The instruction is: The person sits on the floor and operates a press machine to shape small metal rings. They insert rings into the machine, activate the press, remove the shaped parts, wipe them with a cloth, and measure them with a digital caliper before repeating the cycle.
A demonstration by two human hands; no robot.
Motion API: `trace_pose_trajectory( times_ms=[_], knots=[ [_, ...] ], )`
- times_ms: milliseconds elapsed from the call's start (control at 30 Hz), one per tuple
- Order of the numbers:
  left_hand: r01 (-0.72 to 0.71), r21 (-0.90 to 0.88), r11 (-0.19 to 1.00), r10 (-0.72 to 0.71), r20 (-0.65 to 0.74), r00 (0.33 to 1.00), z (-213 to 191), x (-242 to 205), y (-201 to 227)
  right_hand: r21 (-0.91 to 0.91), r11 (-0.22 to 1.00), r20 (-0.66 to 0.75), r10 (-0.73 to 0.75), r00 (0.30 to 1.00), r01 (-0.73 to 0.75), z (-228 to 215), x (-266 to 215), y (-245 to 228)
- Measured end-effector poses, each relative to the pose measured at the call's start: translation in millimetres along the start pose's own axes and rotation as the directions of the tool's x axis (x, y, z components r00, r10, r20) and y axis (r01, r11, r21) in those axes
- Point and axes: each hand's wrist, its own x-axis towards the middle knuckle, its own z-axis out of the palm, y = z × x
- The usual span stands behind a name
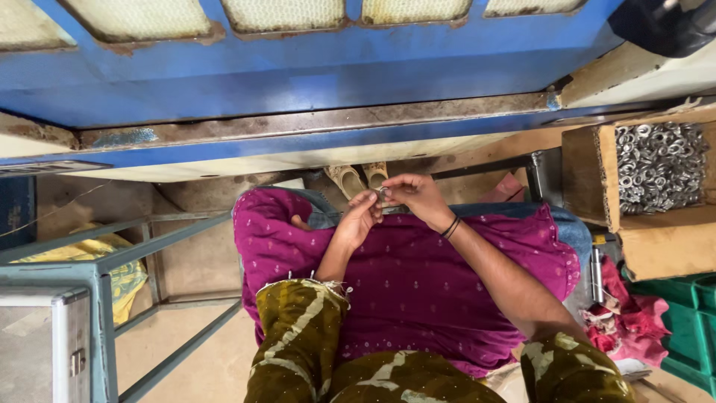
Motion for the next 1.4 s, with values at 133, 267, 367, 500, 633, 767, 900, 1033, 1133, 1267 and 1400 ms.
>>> trace_pose_trajectory(
  times_ms=[133, 267, 367, 500, 633, 767, 900, 1033, 1133, 1267, 1400],
  knots=[
    [0.020, -0.012, 1.000, -0.021, -0.055, 0.998, 2.4, 0.8, 4.3, -0.016, 1.000, -0.003, -0.027, 1.000, 0.027, -0.9, 1.1, 3.3],
    [0.018, -0.026, 0.999, -0.018, -0.014, 1.000, 5.8, 1.7, 6.7, -0.056, 0.997, -0.004, -0.057, 0.998, 0.057, -3.9, 3.2, 2.0],
    [0.018, -0.034, 0.999, -0.018, 0.016, 1.000, 8.5, 1.6, 6.7, -0.109, 0.993, 0.011, -0.051, 0.999, 0.052, -3.7, 2.8, 1.1],
    [0.030, -0.052, 0.998, -0.029, 0.030, 0.999, 9.0, 1.5, 7.6, -0.110, 0.993, 0.022, -0.031, 0.999, 0.033, -2.2, 5.0, 3.6],
    [0.038, -0.044, 0.998, -0.037, 0.025, 0.999, 10.1, 1.3, 9.9, -0.112, 0.993, 0.031, -0.040, 0.999, 0.043, -2.6, 7.5, 4.8],
    [0.041, -0.030, 0.999, -0.040, 0.017, 0.999, 11.9, 0.1, 10.5, -0.147, 0.988, 0.031, -0.036, 0.999, 0.040, -3.2, 7.1, 2.5],
    [0.039, -0.005, 0.999, -0.039, 0.005, 0.999, 13.3, 1.3, 10.3, -0.189, 0.981, 0.024, -0.037, 0.999, 0.041, -1.1, 6.7, -2.5],
    [0.058, 0.018, 0.998, -0.057, -0.019, 0.998, 13.0, 2.2, 9.4, -0.220, 0.974, 0.033, -0.040, 0.999, 0.046, 0.8, 4.5, -6.3],
    [0.055, 0.023, 0.998, -0.054, -0.017, 0.998, 12.2, 2.9, 8.6, -0.205, 0.978, 0.039, -0.035, 0.999, 0.043, 0.8, 4.5, -6.4],
    [0.050, 0.031, 0.998, -0.049, -0.027, 0.998, 11.6, 2.7, 7.9, -0.186, 0.982, 0.048, -0.035, 0.998, 0.043, -0.1, 5.2, -3.3],
    [0.037, 0.042, 0.998, -0.036, -0.010, 0.999, 12.5, 3.0, 8.6, -0.183, 0.982, 0.041, -0.031, 0.999, 0.038, -1.3, 6.0, -1.1]
  ],
)
